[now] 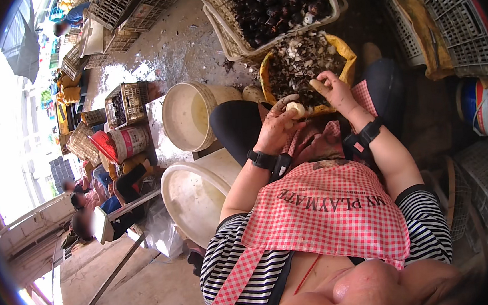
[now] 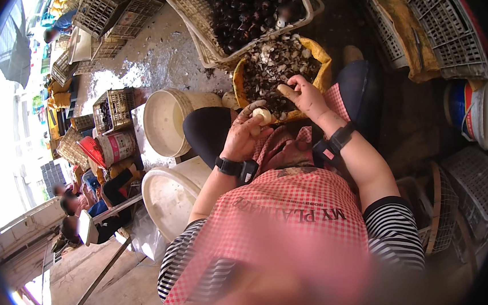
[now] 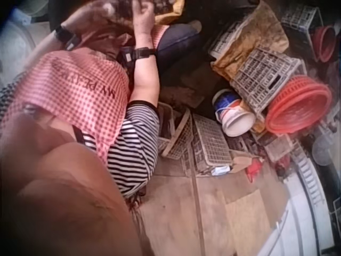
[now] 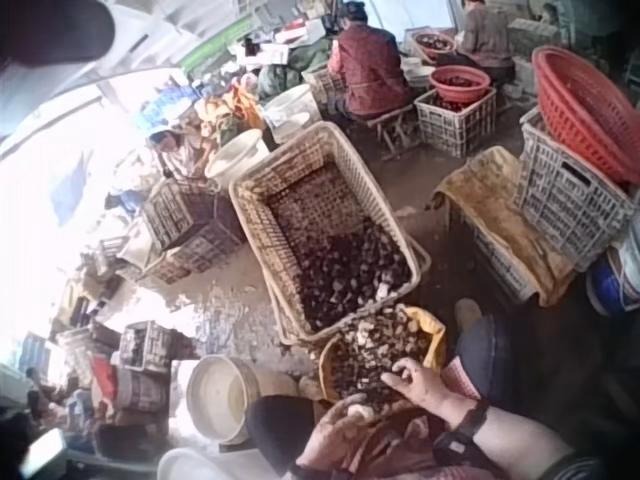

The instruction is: The person sits on the floor and peels the dark outer layers off mushrooms by hand. They place the peeled mushrooms into a yellow sack and discard the peels into a nearby basket. The process is repeated continuously with multiple mushrooms.

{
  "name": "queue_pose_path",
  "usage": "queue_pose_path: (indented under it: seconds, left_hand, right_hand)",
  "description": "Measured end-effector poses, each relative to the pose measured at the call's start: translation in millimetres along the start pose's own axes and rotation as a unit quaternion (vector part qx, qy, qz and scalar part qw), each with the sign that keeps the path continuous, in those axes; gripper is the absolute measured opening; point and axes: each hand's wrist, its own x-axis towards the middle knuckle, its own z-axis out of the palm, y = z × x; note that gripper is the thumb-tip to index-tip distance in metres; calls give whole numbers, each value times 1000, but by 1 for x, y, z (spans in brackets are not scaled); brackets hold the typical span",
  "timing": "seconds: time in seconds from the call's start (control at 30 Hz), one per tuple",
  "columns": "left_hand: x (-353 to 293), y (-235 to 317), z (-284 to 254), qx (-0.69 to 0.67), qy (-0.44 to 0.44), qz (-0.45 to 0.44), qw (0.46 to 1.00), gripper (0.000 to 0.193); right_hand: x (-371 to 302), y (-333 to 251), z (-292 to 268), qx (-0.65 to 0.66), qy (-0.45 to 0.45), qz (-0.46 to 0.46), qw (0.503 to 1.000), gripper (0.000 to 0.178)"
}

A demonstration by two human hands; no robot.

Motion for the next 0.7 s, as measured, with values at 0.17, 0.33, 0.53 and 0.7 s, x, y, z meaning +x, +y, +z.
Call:
queue_pose_path:
  seconds: [0.17,0.33,0.53,0.7]
  left_hand:
    - [7,-4,-13,23,-14,9,1000,34]
    - [6,2,-19,36,-40,-13,998,30]
    - [8,-2,-28,5,-62,-38,997,34]
    - [6,-5,-30,2,-30,-36,999,40]
  right_hand:
    - [-20,-44,3,21,-88,-158,983,55]
    - [5,21,8,39,-48,22,998,51]
    - [-7,-21,8,46,-46,-29,997,42]
    - [-8,-19,18,177,-115,-40,977,36]
